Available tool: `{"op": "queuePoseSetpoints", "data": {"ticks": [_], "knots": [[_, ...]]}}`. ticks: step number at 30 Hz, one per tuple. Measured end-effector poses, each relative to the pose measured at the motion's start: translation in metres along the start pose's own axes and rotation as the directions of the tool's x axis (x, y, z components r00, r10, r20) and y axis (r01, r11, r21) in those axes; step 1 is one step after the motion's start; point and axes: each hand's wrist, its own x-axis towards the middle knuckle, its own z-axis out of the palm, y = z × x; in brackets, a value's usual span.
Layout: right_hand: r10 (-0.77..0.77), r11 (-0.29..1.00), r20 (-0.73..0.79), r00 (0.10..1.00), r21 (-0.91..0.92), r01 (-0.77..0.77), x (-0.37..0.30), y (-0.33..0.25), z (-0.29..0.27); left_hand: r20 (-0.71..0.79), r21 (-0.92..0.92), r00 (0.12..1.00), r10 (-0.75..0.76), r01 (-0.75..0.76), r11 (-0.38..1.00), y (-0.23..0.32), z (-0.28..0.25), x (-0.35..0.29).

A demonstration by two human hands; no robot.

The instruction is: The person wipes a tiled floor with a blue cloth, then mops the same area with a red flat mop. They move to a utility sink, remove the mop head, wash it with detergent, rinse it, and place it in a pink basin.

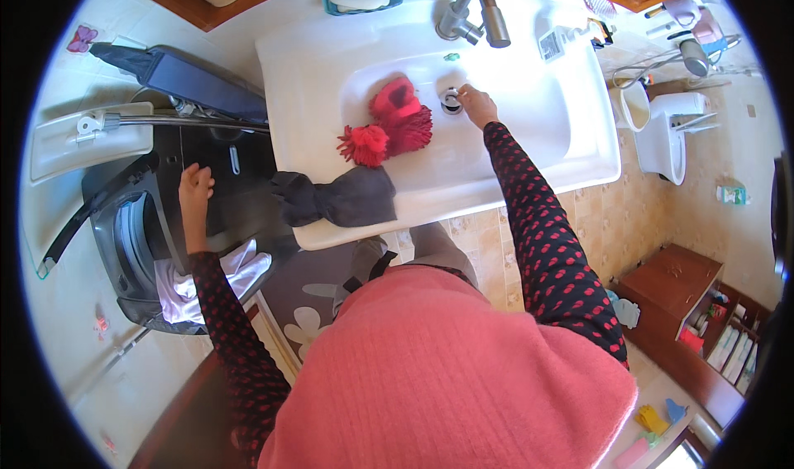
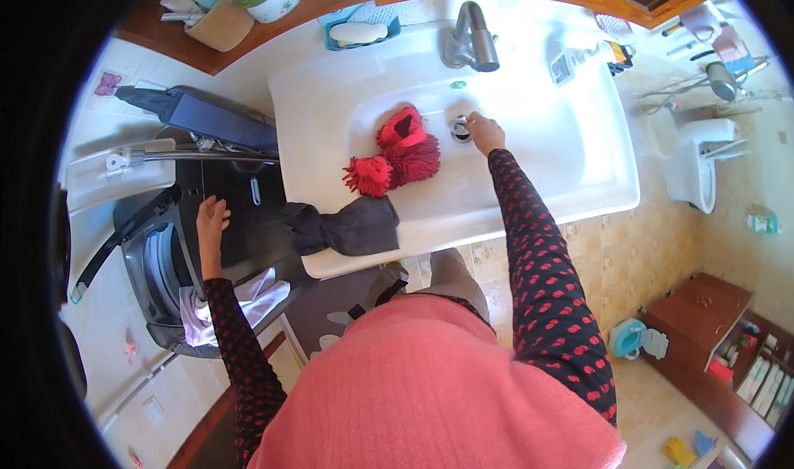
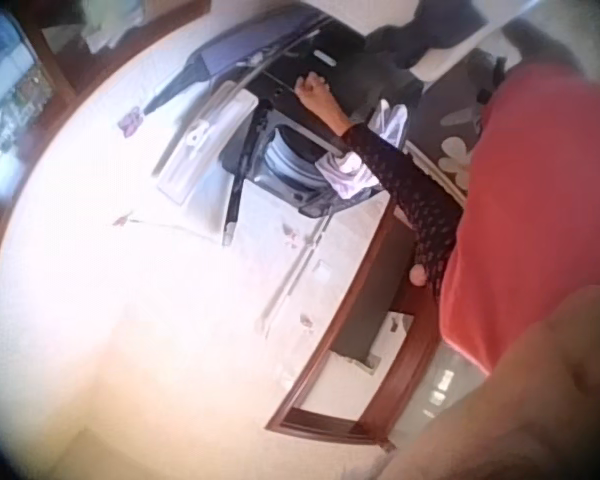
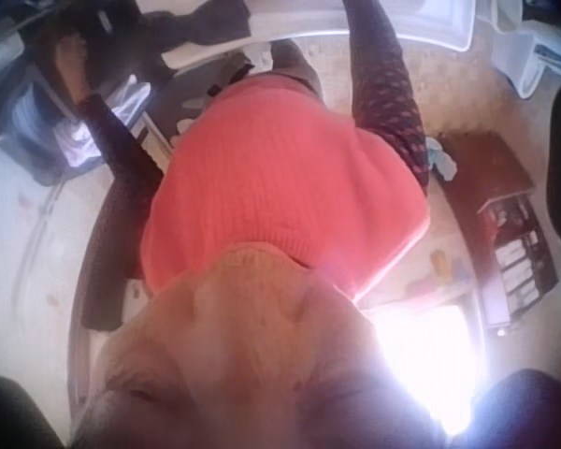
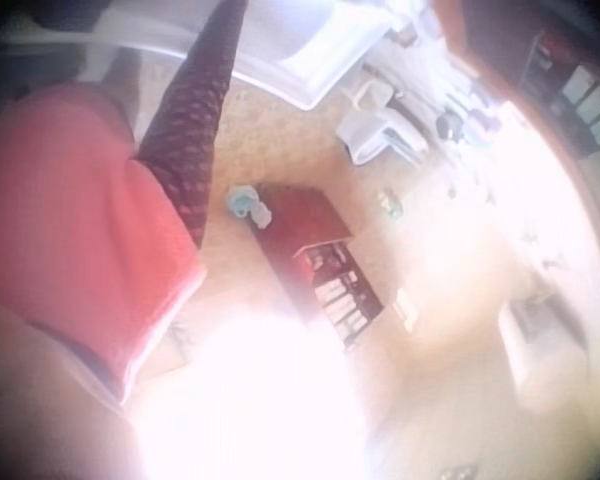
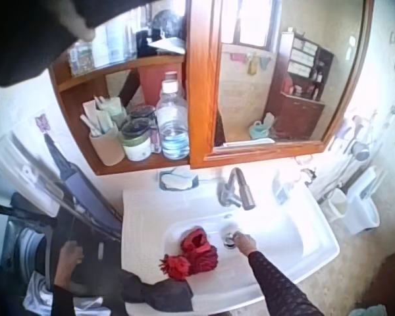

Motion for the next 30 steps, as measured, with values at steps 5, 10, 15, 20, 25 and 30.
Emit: {"op": "queuePoseSetpoints", "data": {"ticks": [5, 10, 15, 20, 25, 30], "knots": [[0.097, 0.889, 0.309, 0.946, 0.4, -0.222, 0.014, 0.033, -0.006, -0.012, -0.068, 0.984, -0.177, 0.176, 0.982, -0.011, 0.029, -0.074], [0.077, 0.996, 0.141, 0.987, 0.035, -0.083, 0.019, 0.025, 0.005, 0.0, -0.112, 0.962, -0.274, 0.273, 0.956, -0.003, 0.056, -0.128], [0.109, 0.992, 0.054, 0.993, -0.062, -0.105, 0.012, 0.013, -0.012, -0.012, -0.145, 0.99, -0.143, 0.14, 0.98, 0.052, 0.077, -0.174], [0.072, 0.989, -0.018, 0.997, 0.133, -0.069, -0.049, 0.028, -0.076, 0.159, -0.116, 0.986, -0.052, 0.071, 0.991, 0.104, 0.116, -0.194], [0.24, 0.964, -0.312, 0.919, 0.191, -0.187, -0.178, 0.015, -0.119, 0.424, -0.164, 0.896, 0.136, -0.072, 0.984, 0.128, 0.186, -0.198], [0.279, 0.936, -0.447, 0.85, 0.326, -0.136, -0.322, -0.021, -0.107, 0.617, -0.294, 0.56, 0.553, -0.488, 0.822, 0.134, 0.278, -0.213]]}}
